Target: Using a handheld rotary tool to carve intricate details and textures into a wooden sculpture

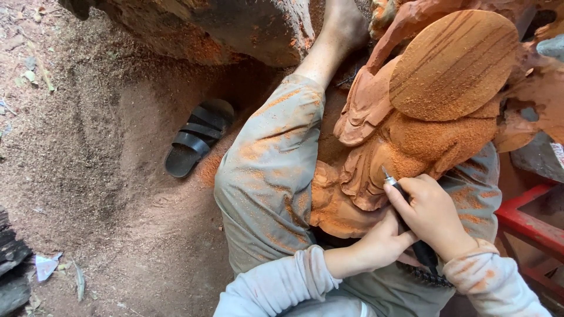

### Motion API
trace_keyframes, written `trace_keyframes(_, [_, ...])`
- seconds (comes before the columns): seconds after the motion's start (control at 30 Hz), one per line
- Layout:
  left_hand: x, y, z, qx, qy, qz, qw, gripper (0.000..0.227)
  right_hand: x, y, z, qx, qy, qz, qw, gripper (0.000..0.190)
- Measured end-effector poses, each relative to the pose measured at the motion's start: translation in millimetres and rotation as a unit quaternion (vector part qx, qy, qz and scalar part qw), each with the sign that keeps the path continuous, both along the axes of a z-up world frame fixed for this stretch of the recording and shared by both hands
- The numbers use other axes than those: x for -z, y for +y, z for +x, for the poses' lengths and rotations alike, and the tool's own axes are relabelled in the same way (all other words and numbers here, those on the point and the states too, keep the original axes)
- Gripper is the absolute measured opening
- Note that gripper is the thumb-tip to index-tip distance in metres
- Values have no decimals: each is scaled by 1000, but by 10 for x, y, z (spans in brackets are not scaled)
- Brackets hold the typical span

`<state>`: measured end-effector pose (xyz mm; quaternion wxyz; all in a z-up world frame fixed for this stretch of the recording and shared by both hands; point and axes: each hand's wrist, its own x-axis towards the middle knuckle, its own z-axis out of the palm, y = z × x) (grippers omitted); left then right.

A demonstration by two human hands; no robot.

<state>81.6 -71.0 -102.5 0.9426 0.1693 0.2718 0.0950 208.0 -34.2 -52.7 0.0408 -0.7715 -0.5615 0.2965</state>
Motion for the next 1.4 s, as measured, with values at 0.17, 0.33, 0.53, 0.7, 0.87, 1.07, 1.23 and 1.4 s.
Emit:
trace_keyframes(0.17, [81,-111,19,-12,-7,-32,999,72,8,45,-25,-33,-29,-34,998,33])
trace_keyframes(0.33, [58,-166,-13,-26,-25,-65,997,64,26,58,-15,-89,-42,-61,993,38])
trace_keyframes(0.53, [-19,91,-77,32,-13,-22,999,72,-57,92,-57,14,-1,-29,999,36])
trace_keyframes(0.7, [56,-8,-78,21,-28,-51,998,68,-54,123,-59,-1,-14,-63,998,36])
trace_keyframes(0.87, [119,-146,-55,-10,-44,-79,996,66,12,88,-23,-41,-33,-64,997,37])
trace_keyframes(1.07, [107,-198,-91,-19,-48,-97,994,68,60,73,-47,-73,-51,-79,993,38])
trace_keyframes(1.23, [152,-282,-124,-36,-70,-148,986,70,34,91,-64,-98,-62,-103,988,36])
trace_keyframes(1.4, [105,24,-147,31,-25,-29,999,68,-56,121,-98,-6,-13,-19,1000,35])
